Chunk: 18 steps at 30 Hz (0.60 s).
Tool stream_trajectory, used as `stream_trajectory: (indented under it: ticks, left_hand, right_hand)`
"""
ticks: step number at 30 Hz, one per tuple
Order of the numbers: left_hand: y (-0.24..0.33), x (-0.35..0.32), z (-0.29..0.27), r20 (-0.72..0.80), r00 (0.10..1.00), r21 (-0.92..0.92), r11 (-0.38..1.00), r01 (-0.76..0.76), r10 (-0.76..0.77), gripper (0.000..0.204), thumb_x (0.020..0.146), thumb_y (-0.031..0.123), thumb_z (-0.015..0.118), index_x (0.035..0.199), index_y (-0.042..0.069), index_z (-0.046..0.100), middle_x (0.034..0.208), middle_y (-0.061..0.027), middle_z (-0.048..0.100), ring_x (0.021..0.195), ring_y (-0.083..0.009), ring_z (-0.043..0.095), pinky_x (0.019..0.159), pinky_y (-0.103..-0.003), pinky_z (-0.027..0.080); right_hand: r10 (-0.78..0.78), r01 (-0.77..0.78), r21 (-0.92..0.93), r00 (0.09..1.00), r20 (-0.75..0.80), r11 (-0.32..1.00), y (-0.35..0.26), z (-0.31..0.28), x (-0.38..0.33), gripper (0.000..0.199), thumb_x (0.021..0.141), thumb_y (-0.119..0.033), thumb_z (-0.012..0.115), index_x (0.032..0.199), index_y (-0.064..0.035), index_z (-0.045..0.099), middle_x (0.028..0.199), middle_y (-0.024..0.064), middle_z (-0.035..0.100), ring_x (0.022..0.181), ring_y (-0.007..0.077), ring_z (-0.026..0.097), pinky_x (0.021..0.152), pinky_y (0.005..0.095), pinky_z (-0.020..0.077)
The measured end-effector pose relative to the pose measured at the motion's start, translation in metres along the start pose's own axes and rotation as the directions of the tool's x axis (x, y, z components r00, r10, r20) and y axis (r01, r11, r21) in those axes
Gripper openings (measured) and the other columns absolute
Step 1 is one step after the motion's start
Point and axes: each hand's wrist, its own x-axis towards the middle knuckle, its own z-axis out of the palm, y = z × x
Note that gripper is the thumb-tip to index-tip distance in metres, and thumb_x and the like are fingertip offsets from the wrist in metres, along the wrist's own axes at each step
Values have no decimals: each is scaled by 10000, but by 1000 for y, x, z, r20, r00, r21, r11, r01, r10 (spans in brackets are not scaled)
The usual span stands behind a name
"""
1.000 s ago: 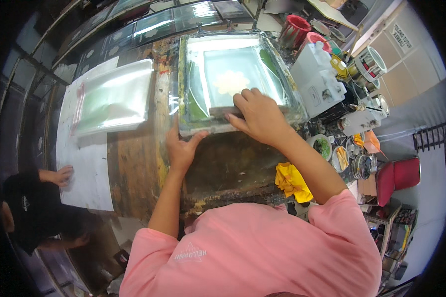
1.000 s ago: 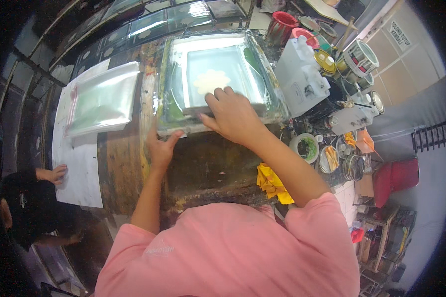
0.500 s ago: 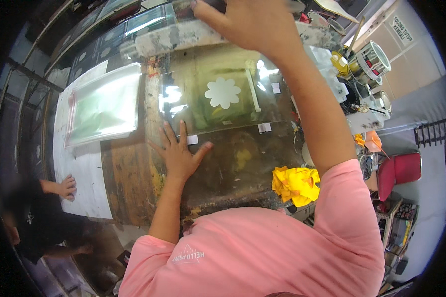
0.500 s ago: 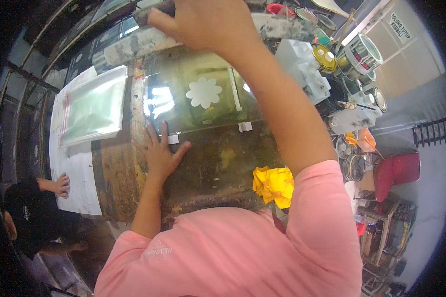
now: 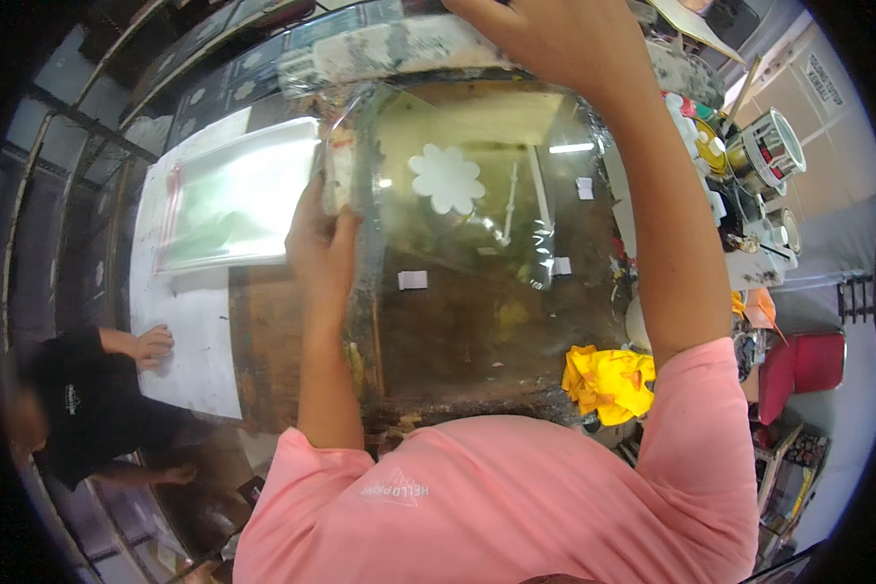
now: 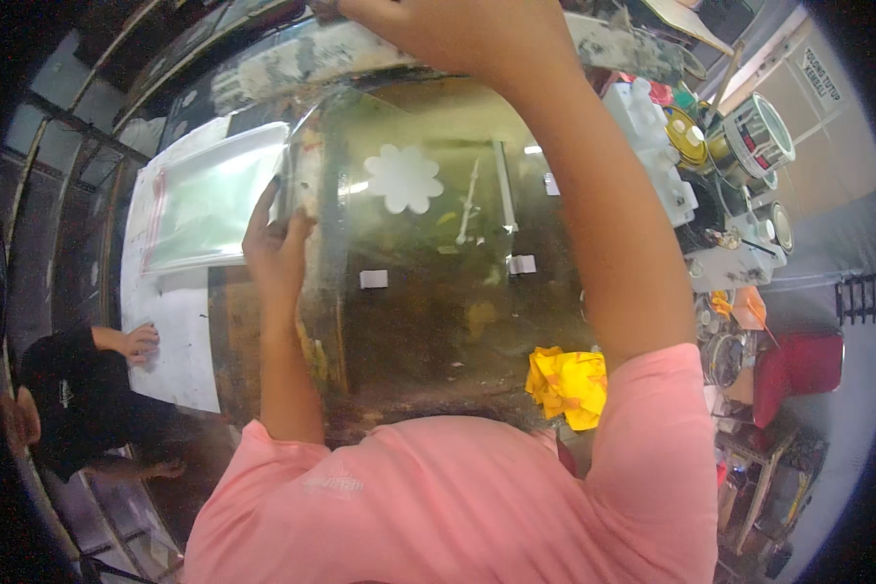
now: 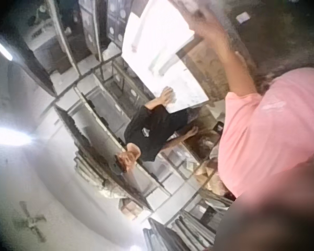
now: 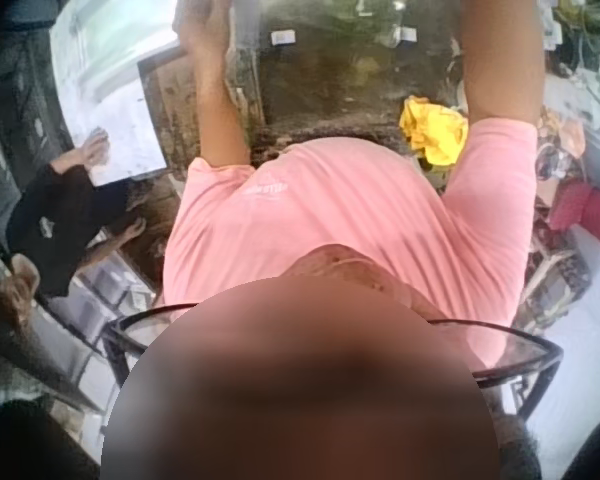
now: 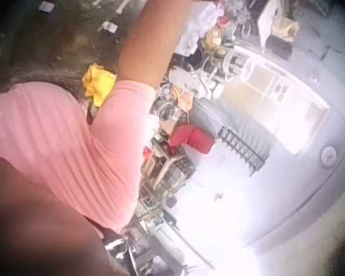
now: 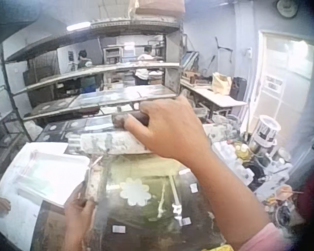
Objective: The person repeatedly pulls a squeegee across a screen-printing frame to transfer green ink onto a white flower-shaped stencil. The person dips the squeegee into a tray of green ink between strokes and maintains consistent pressure across the screen.
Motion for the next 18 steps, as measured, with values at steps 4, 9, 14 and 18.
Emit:
stream_trajectory:
  ticks: [4, 9, 14, 18]
  left_hand:
    - [-52, 4, -102, -87, 995, 63, 997, 50, -44, 579, 958, 36, 685, 1524, 5, 566, 992, -132, 794, 759, -112, 696, 694, -281, 553]
    - [-118, 8, -231, -280, 960, 193, 979, 67, -11, 634, 863, 2, 709, 1490, 11, 612, 860, -126, 761, 653, -83, 590, 643, -264, 489]
    - [-163, 13, -322, -420, 907, 465, 862, 202, 14, 681, 845, 71, 744, 1506, -4, 594, 1036, -223, 761, 810, -202, 701, 763, -314, 551]
    - [-187, 7, -314, -472, 747, 871, 113, 479, 468, 674, 899, 269, 795, 1501, 33, 607, 1323, -298, 687, 1263, -374, 644, 1079, -476, 470]
  right_hand:
    - [16, -19, -51, 998, -58, 998, -9, 8, -8, 475, 955, -479, 611, 788, -48, 723, 786, 176, 722, 823, 381, 703, 855, 506, 466]
    - [53, -53, -17, 998, 17, 998, -11, 7, -14, 445, 940, -484, 646, 818, -63, 722, 826, 184, 730, 870, 356, 709, 842, 482, 470]
    - [-52, 49, -100, 998, -34, 994, 0, 15, -19, 493, 1020, -508, 607, 1124, -54, 767, 986, 215, 748, 901, 447, 684, 867, 510, 515]
    - [-31, 28, -106, 999, -28, 994, -2, 18, -26, 493, 1022, -503, 606, 1130, -49, 767, 972, 222, 745, 866, 444, 684, 851, 499, 517]
